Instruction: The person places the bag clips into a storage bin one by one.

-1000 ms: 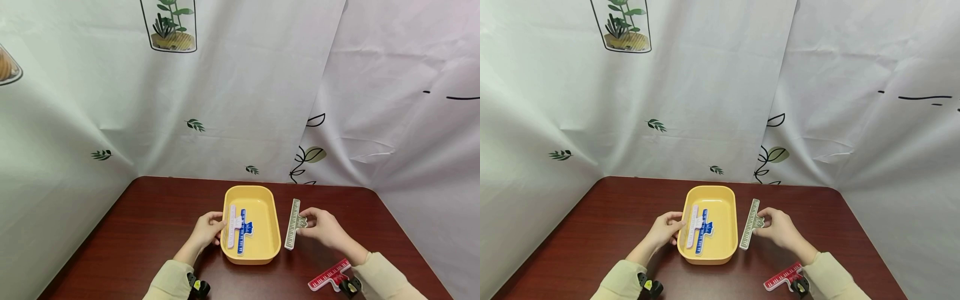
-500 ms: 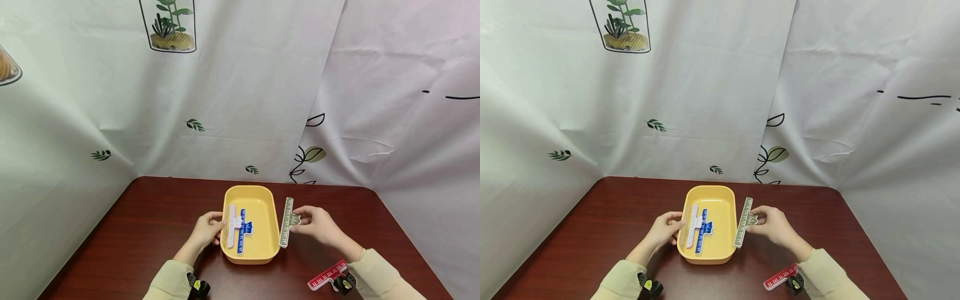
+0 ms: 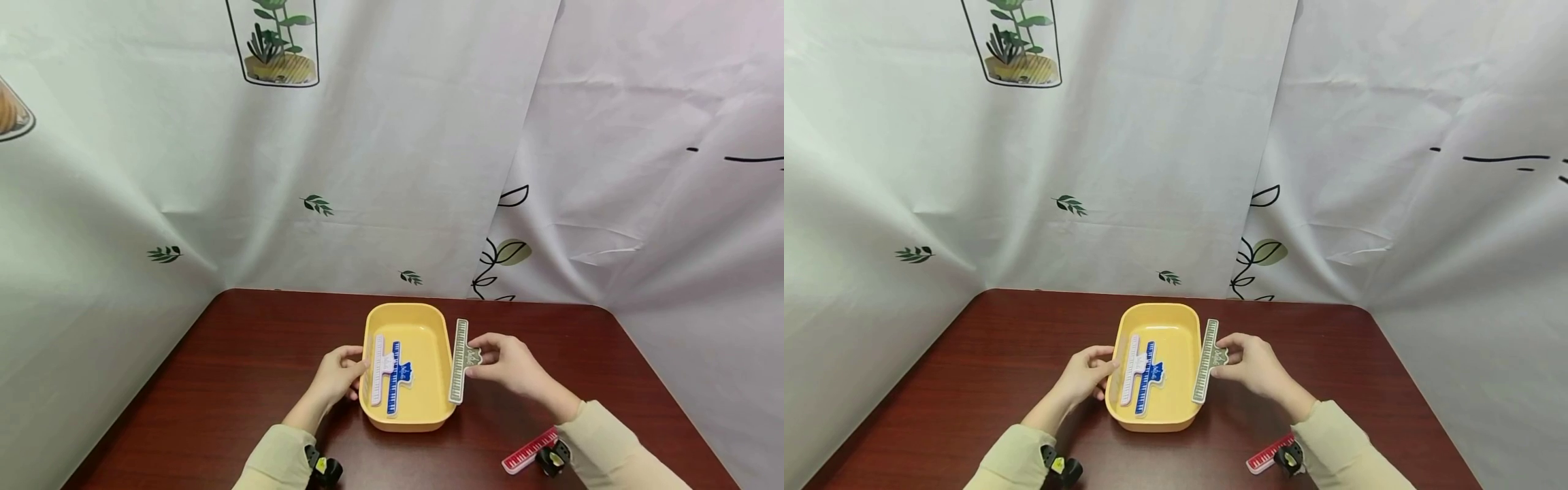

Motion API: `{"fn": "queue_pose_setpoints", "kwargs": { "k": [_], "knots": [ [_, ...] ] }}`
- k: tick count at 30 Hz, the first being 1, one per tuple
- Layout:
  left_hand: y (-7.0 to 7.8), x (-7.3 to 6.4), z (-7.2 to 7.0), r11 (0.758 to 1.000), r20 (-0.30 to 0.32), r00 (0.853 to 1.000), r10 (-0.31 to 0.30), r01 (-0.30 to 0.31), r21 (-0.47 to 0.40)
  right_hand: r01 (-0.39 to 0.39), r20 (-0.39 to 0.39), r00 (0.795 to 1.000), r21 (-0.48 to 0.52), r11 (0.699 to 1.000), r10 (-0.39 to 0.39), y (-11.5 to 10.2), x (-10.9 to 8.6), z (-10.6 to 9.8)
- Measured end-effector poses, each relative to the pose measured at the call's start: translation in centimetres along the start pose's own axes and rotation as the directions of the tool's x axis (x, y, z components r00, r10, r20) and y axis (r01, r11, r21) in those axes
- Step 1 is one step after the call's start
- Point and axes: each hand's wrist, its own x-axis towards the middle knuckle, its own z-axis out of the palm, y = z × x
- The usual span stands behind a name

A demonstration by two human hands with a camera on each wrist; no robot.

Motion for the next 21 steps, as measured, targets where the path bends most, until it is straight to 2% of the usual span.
{"fn": "queue_pose_setpoints", "kwargs": {
  "k": [8, 21],
  "knots": [
    [0.0, 0.0, 0.0, 1.000, 0.002, 1.000, 0.002, -0.002, 0.012, 0.000, 0.022, 1.000, 0.000, 1.000, 0.000, -0.2, 0.4, 0.6],
    [-0.1, 0.2, 0.0, 1.000, -0.001, 1.000, 0.006, -0.006, 0.028, 0.009, 0.049, 0.999, -0.079, 0.997, -0.005, -0.9, 1.5, 1.8]
  ]
}}
